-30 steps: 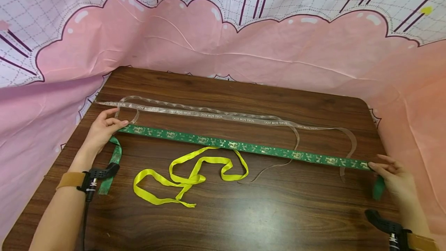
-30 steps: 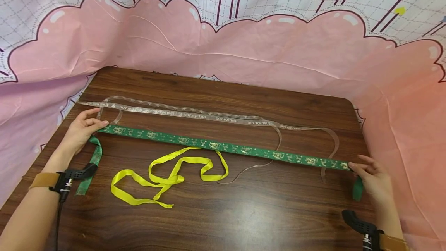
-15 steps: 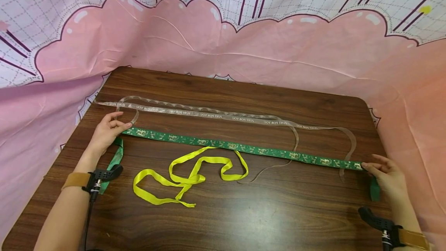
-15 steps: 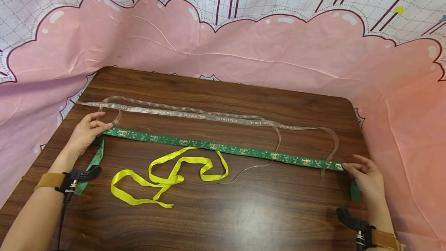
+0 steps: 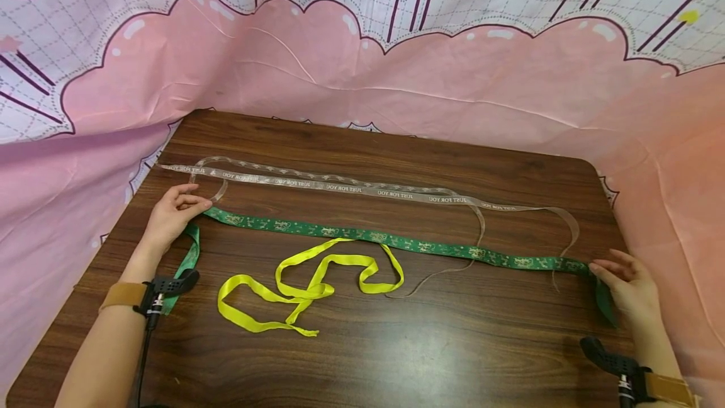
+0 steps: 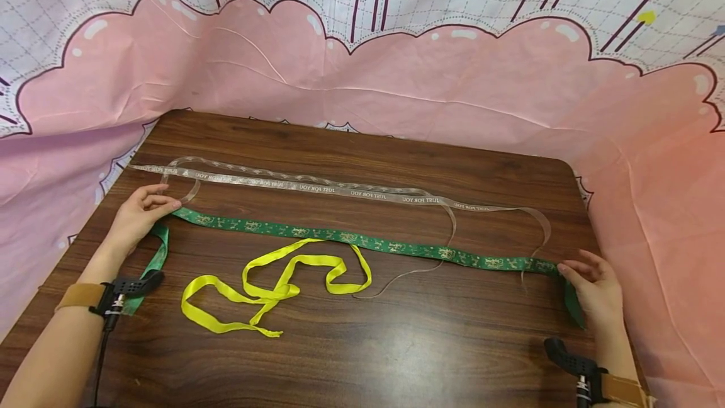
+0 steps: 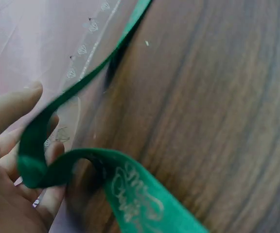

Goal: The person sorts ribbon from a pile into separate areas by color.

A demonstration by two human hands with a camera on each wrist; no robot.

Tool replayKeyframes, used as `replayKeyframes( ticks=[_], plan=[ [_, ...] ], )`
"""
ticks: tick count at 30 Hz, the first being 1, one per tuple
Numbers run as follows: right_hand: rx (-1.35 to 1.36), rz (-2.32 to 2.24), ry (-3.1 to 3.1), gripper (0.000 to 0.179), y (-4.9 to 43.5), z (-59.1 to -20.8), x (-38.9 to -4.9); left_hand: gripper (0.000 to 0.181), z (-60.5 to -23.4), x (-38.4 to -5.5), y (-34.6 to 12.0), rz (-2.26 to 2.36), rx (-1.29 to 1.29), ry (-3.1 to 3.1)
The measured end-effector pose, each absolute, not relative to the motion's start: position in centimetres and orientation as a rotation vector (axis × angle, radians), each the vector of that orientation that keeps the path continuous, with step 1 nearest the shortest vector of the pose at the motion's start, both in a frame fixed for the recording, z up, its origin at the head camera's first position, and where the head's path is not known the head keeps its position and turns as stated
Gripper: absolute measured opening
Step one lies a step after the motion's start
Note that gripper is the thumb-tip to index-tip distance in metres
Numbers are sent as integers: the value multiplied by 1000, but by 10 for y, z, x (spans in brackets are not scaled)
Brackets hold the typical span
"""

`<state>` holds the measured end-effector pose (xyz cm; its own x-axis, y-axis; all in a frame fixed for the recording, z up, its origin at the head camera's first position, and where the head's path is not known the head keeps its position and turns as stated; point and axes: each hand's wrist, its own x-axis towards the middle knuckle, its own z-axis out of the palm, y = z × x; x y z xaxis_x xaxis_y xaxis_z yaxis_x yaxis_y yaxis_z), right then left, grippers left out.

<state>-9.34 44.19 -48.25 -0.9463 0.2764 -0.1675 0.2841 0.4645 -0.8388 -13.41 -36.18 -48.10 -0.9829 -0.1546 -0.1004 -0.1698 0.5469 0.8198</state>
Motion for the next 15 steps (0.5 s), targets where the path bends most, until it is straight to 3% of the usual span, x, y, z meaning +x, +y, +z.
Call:
replayKeyframes(
  ticks=[8,15],
  plan=[
    [402,-1620,2788,50,422,-472,-92,64,-473,-127,-354,1410,-283,2879],
    [253,-1231,3068,43,372,-450,-87,47,-451,-113,-321,1477,-135,3066]
  ],
)
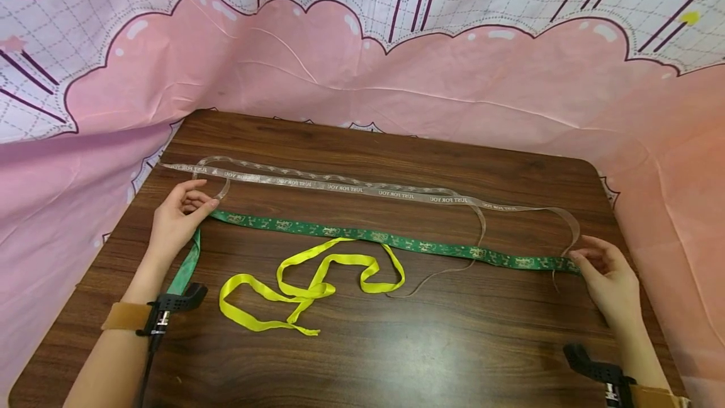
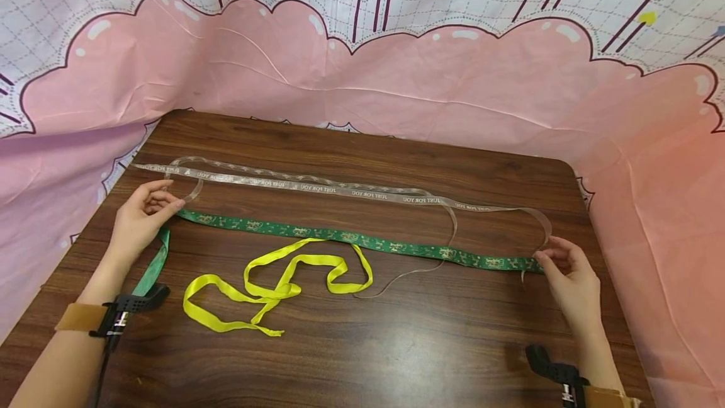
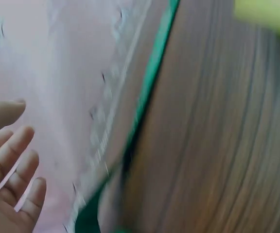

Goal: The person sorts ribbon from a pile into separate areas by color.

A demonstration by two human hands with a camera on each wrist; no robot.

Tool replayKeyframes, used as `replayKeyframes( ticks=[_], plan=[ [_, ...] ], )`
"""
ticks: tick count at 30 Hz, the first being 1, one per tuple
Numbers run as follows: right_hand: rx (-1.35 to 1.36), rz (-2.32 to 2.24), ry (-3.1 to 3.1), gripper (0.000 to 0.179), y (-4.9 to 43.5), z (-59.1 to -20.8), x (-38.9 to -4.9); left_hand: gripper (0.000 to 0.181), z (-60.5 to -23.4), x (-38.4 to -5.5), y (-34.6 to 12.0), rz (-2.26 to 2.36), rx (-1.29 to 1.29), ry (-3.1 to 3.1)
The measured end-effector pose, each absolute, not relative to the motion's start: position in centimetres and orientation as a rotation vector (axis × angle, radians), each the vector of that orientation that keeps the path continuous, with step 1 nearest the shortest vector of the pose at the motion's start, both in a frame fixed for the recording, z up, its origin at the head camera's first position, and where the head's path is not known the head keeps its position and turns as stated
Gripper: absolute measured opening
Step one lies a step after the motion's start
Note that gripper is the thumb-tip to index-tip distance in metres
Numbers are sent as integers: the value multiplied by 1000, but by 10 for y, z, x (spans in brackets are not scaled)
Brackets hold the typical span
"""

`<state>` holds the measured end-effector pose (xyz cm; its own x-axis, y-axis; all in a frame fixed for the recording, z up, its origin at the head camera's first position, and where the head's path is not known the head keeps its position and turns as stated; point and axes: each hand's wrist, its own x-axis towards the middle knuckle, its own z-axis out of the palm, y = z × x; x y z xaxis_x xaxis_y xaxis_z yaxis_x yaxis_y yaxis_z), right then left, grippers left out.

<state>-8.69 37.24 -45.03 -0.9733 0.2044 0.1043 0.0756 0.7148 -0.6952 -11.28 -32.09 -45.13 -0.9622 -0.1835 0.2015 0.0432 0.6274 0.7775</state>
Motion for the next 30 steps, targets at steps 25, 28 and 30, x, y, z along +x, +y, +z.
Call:
replayKeyframes(
  ticks=[25,28,30],
  plan=[
    [1166,663,-2628,33,157,-471,-78,36,-468,-58,-177,-1267,-560,-2946],
    [1188,583,-2645,36,150,-473,-75,37,-474,-53,-171,-1260,-588,-2933],
    [1194,529,-2658,36,148,-474,-75,37,-476,-49,-168,-1230,-614,-2928]
  ],
)
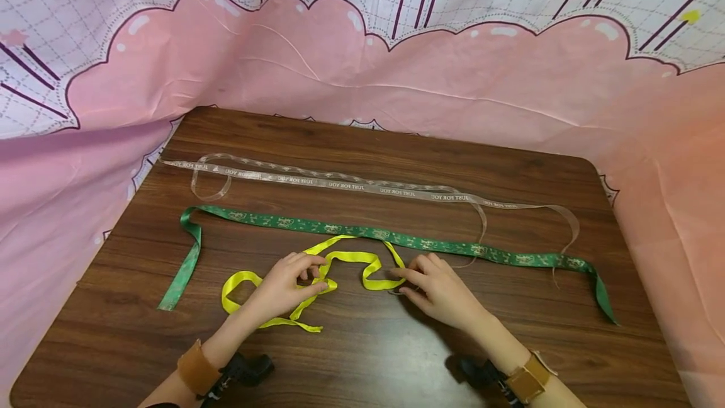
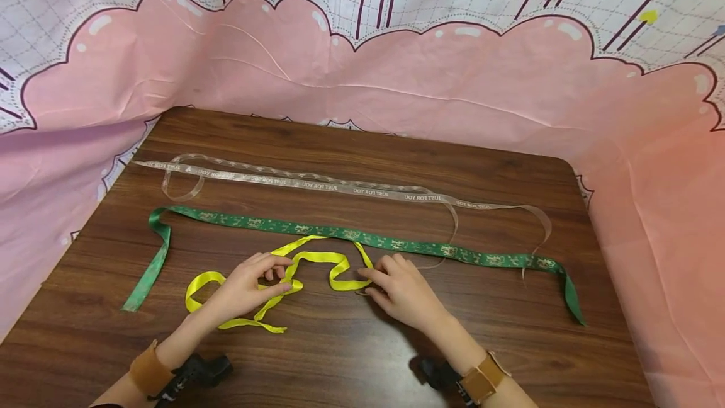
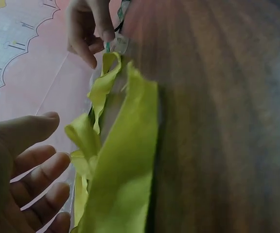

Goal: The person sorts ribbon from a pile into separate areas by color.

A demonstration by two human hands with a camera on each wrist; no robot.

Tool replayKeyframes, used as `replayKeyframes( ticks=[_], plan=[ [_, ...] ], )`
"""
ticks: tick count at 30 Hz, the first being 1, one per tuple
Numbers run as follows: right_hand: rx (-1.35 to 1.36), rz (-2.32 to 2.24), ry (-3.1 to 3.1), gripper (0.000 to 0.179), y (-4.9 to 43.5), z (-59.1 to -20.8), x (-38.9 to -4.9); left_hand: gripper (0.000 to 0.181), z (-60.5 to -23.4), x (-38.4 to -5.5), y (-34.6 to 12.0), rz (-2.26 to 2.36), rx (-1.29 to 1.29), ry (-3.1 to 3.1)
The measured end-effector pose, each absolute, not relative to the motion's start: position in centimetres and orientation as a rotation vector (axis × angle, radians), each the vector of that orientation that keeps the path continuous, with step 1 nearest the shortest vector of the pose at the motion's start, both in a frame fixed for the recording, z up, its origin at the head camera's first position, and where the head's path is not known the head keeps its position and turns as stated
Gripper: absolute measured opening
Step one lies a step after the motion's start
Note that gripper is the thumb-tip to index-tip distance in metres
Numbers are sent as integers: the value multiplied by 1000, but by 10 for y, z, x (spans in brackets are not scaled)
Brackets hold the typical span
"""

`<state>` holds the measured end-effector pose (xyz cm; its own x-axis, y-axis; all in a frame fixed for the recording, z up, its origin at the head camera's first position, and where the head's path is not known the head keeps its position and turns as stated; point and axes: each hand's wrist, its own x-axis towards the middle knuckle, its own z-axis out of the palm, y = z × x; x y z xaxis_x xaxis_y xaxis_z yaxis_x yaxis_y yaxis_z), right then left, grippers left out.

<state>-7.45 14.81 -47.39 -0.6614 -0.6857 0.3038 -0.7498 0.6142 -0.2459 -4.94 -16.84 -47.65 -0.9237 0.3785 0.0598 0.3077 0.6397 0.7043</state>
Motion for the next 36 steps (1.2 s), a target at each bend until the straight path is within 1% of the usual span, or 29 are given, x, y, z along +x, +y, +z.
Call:
replayKeyframes(
  ticks=[4,11,13,18,23,28,31,34,36],
  plan=[
    [1219,462,-2640,30,146,-477,-75,36,-477,-43,-165,1130,593,2759],
    [1256,389,-2600,12,145,-480,-75,32,-471,-37,-161,1155,622,2757],
    [1258,409,-2607,11,144,-480,-74,32,-468,-36,-160,1162,634,2753],
    [1265,586,-2634,10,137,-473,-67,37,-463,-31,-151,1216,725,2722],
    [1334,855,-2619,5,126,-459,-58,41,-461,-30,-133,1226,952,2728],
    [1460,1177,-2566,8,117,-446,-52,42,-458,-30,-120,1128,1114,2744],
    [1491,1346,-2588,9,115,-441,-48,32,-457,-30,-118,1179,1160,2675],
    [1475,1497,-2633,10,115,-437,-45,16,-456,-30,-118,1282,1223,2575],
    [1451,1576,-2656,9,115,-436,-43,10,-454,-29,-120,1356,1231,2493]
  ],
)
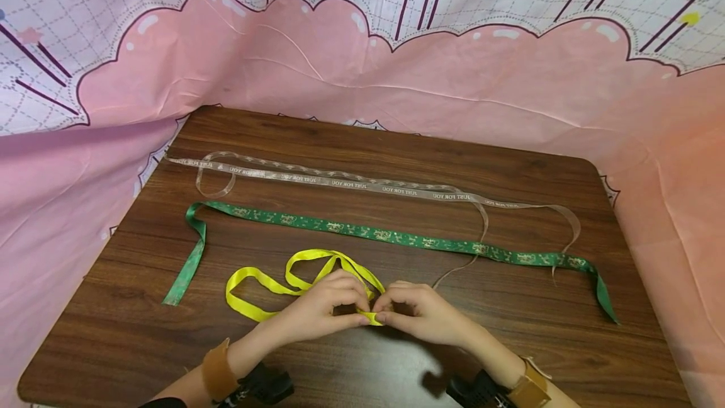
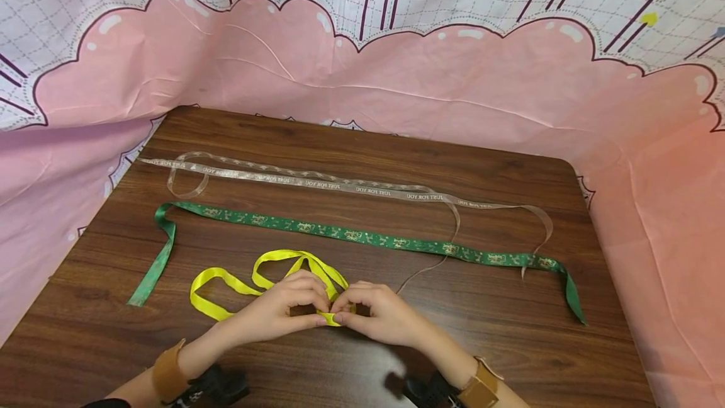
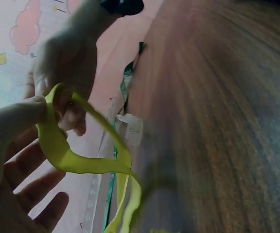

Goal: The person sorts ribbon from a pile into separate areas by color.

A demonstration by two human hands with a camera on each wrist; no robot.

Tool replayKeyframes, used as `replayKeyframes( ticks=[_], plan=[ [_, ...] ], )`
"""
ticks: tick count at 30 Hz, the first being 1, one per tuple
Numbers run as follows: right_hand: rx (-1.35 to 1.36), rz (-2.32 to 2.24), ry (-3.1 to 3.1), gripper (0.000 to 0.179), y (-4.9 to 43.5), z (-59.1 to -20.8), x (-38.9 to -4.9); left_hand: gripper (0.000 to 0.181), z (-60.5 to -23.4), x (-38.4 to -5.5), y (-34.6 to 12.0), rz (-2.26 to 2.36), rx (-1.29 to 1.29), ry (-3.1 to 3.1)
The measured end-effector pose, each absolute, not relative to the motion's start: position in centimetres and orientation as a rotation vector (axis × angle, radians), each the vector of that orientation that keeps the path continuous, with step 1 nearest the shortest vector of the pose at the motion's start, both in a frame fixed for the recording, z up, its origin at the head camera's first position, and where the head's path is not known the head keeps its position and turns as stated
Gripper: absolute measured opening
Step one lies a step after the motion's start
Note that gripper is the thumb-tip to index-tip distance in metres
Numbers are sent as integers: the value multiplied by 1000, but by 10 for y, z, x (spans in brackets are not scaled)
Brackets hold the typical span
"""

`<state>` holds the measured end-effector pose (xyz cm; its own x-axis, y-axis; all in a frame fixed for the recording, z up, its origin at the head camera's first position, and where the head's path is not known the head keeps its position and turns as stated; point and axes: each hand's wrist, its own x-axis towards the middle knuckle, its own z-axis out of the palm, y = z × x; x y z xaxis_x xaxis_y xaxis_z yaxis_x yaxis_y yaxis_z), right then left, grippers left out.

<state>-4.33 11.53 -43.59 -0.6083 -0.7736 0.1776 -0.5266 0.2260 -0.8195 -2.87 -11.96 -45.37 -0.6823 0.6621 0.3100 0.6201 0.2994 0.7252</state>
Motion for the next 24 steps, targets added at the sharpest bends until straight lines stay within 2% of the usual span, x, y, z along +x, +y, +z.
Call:
replayKeyframes(
  ticks=[10,18,24],
  plan=[
    [-1116,-1341,2180,4,119,-434,-40,13,-439,-26,-133,1475,963,2139],
    [-988,-1363,2091,7,135,-423,-43,14,-431,-28,-144,1476,846,2064],
    [-1013,-1384,2112,7,151,-414,-42,10,-425,-28,-153,1530,814,2051]
  ],
)
